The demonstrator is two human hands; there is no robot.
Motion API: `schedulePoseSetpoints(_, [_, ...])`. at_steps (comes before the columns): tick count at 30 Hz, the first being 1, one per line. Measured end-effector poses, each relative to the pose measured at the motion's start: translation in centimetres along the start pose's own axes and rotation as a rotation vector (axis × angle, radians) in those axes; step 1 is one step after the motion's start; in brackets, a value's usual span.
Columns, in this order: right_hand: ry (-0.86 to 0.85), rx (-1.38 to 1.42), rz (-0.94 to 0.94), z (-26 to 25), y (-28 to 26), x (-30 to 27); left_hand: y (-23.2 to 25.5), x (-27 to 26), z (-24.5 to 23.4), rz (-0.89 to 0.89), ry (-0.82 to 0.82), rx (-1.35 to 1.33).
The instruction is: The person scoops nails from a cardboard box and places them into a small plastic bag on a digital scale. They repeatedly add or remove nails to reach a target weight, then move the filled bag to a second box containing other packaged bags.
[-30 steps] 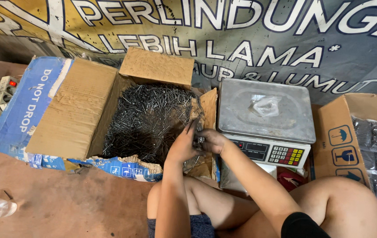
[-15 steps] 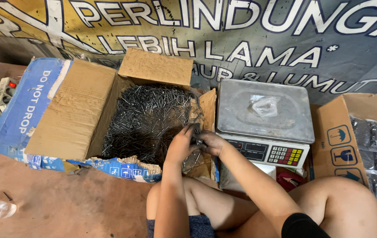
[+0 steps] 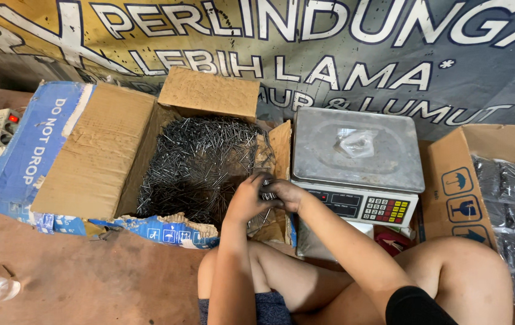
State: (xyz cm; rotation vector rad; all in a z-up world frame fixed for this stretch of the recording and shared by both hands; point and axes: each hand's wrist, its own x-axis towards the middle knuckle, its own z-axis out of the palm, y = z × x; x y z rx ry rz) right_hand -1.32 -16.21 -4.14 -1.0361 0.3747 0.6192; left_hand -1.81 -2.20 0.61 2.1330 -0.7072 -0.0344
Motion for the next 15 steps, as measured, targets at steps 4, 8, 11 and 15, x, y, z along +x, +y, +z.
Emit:
schedulePoseSetpoints(4, [-0.038,-0.060,0.009,-0.6,0.4,1.4,-0.4,-0.2,0.6,-0.019,0.024,0.034])
schedulePoseSetpoints(8, [-0.277,-0.421,-0.230,-2.3,-0.4,1.2,-0.5,-0.4,2.3,-0.053,0.053,-0.001])
schedulePoseSetpoints(11, [-0.526,-0.885,-0.654,-3.9,0.1,0.5,-1.0,-0.5,4.1,-0.003,0.094,-0.012])
schedulePoseSetpoints(15, [-0.464,-0.755,-0.582,-5.5,0.0,-2.7,-0.8,-0.4,6.1,0.168,0.110,-0.040])
